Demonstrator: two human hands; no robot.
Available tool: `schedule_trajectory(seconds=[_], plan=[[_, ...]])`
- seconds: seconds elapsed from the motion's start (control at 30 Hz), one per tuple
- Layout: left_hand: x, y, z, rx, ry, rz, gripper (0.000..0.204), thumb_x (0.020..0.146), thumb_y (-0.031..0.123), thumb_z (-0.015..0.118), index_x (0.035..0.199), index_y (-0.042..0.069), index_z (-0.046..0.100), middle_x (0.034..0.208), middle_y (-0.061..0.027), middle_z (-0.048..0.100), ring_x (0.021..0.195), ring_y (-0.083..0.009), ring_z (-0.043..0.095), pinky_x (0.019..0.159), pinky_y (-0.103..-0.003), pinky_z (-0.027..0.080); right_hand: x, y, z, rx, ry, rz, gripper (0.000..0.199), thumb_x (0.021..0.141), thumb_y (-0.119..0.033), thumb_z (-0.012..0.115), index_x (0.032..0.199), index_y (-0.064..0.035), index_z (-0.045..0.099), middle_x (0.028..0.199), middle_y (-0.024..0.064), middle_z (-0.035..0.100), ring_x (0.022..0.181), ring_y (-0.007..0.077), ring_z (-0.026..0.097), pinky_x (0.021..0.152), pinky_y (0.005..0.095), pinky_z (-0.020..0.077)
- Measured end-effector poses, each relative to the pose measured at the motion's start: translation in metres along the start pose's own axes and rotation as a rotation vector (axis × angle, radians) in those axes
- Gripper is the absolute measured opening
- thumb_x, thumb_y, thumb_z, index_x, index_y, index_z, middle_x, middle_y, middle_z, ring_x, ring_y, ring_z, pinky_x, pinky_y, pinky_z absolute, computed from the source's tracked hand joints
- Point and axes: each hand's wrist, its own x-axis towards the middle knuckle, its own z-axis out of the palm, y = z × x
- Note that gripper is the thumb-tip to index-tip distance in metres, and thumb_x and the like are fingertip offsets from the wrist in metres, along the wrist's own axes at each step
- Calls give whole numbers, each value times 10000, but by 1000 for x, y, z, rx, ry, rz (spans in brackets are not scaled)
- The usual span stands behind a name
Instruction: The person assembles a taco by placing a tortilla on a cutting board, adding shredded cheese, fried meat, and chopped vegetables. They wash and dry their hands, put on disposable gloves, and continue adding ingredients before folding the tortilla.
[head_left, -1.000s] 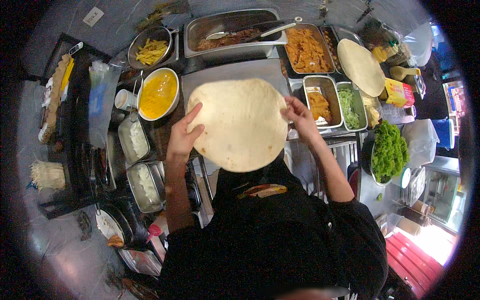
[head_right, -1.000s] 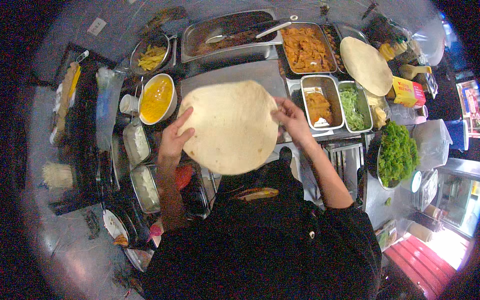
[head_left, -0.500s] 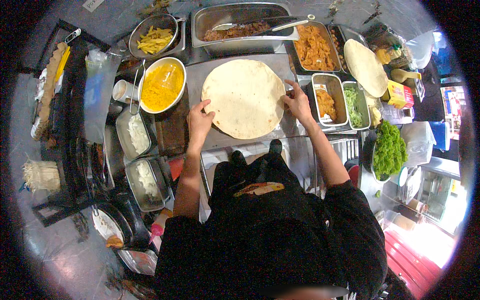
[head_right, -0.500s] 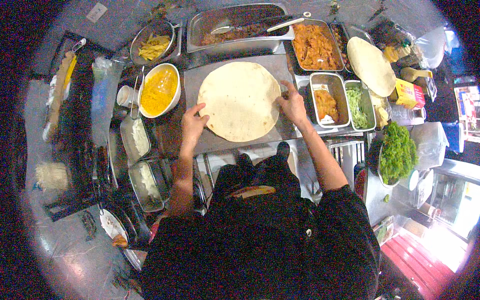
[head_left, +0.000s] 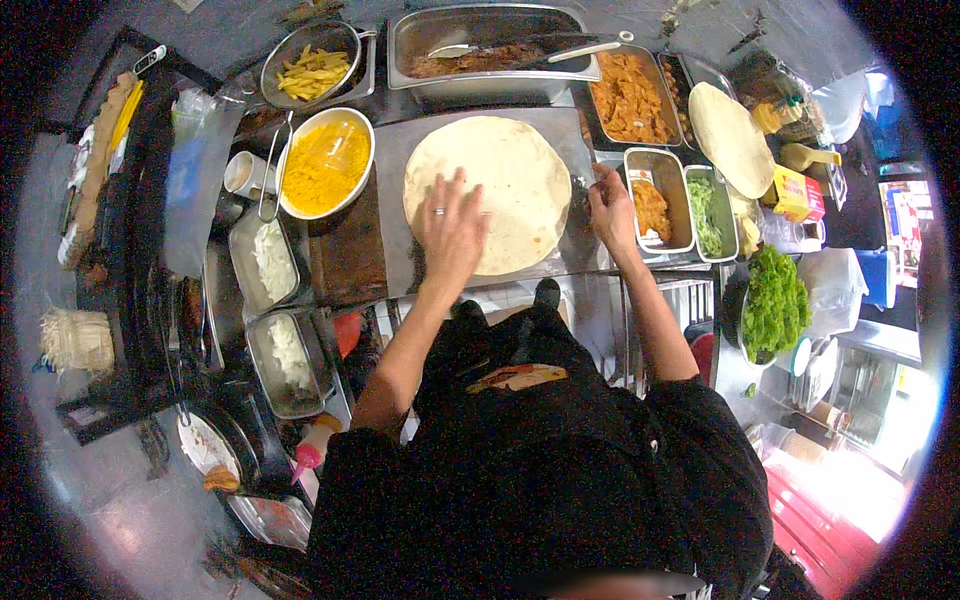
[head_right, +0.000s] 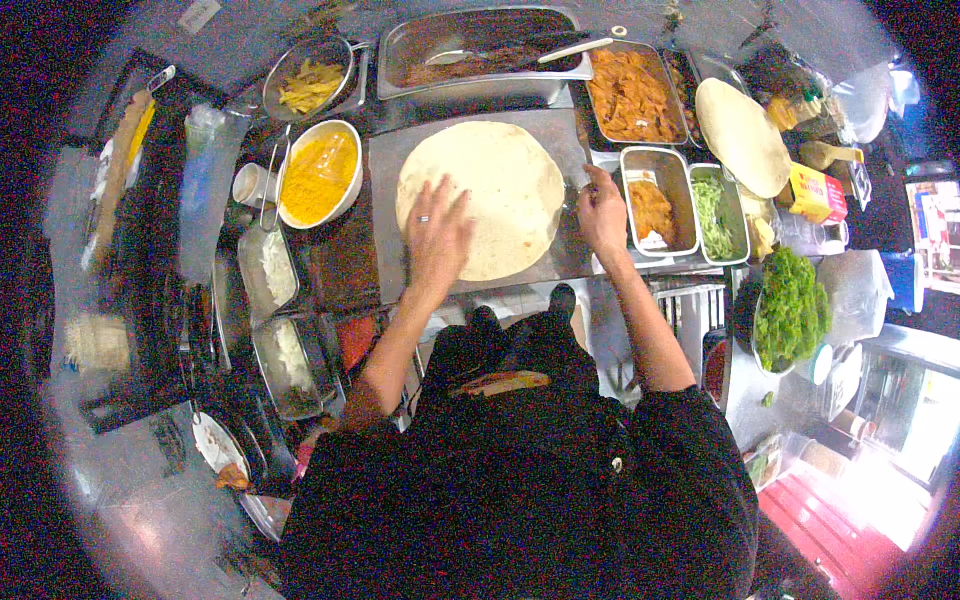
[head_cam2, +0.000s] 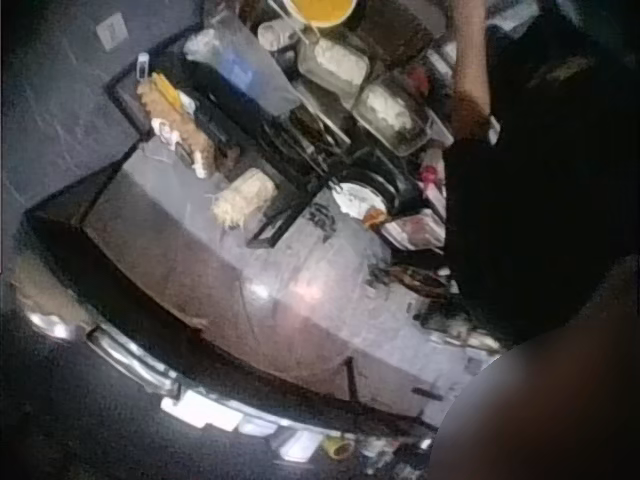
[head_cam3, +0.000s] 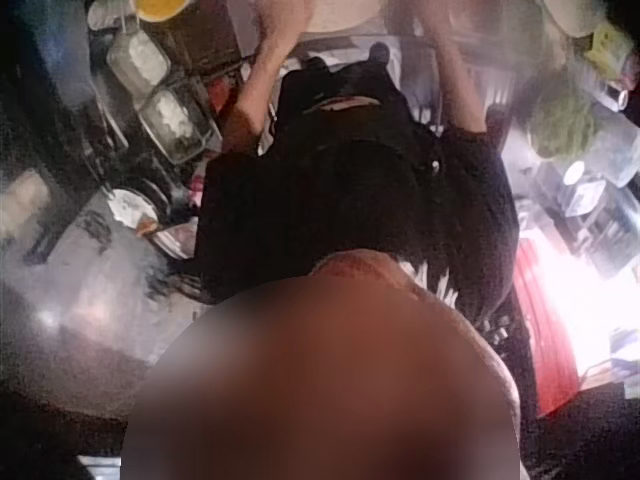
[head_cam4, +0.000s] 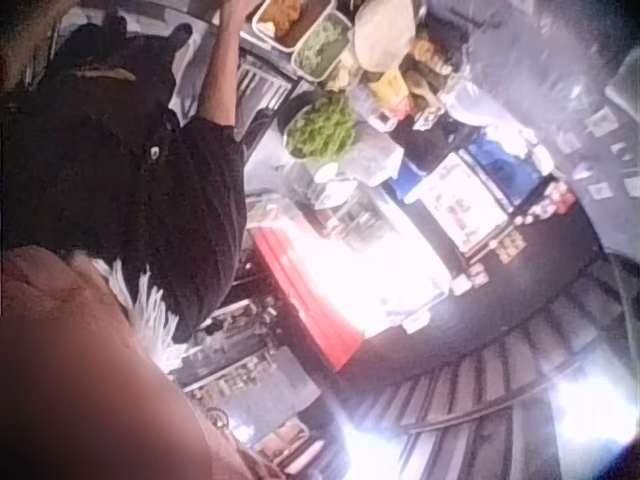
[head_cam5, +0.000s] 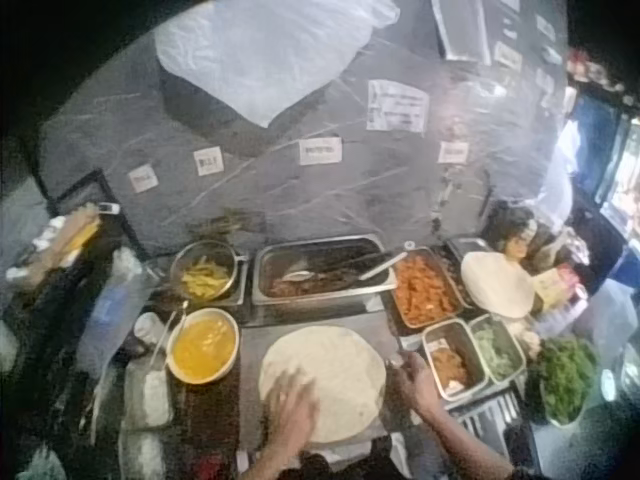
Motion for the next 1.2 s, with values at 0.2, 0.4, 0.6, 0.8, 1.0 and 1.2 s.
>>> schedule_trajectory(seconds=[0.2,0.4,0.6,0.8,1.0,1.2], plan=[[-7,5,32,130,-74,33,777,823,733,458,1462,295,404,1556,-155,271,1420,-515,120,1052,-749,26,-12,-5,-3,321,-102,82,399,961,-147,538,1352,-93,479,1052,65,603,763,122,613,581,243,491],[-9,3,26,77,-43,26,875,738,785,506,1443,272,439,1551,-164,275,1426,-508,89,1078,-720,-10,-17,-51,-8,319,-167,34,447,901,-46,576,1342,-69,515,1097,140,657,915,191,647,802,334,525],[-13,11,-10,-357,259,-82,587,791,541,672,1217,143,606,1359,-154,466,1283,-390,402,1049,-568,287,-15,-90,6,173,11,-362,488,912,25,520,1384,-84,463,1247,158,575,944,222,621,772,336,519],[-27,12,-116,-437,678,-293,246,751,127,794,837,61,573,957,-112,568,951,-290,590,816,-383,487,-23,-76,30,57,-229,-316,469,927,-143,603,1382,-109,496,1322,167,554,992,277,626,764,373,530],[-84,25,-129,-392,774,-368,210,746,94,782,813,56,587,996,-113,586,935,-284,613,796,-375,504,-41,-91,54,304,-522,-200,434,943,-131,594,1368,-100,509,1320,109,568,948,180,621,719,303,527],[-162,47,-101,-337,546,-583,193,784,149,757,945,74,681,1000,-115,635,939,-283,635,794,-368,517,-43,-89,64,270,-666,-371,403,913,-92,601,1314,-100,562,1261,113,608,940,195,644,768,336,538]])
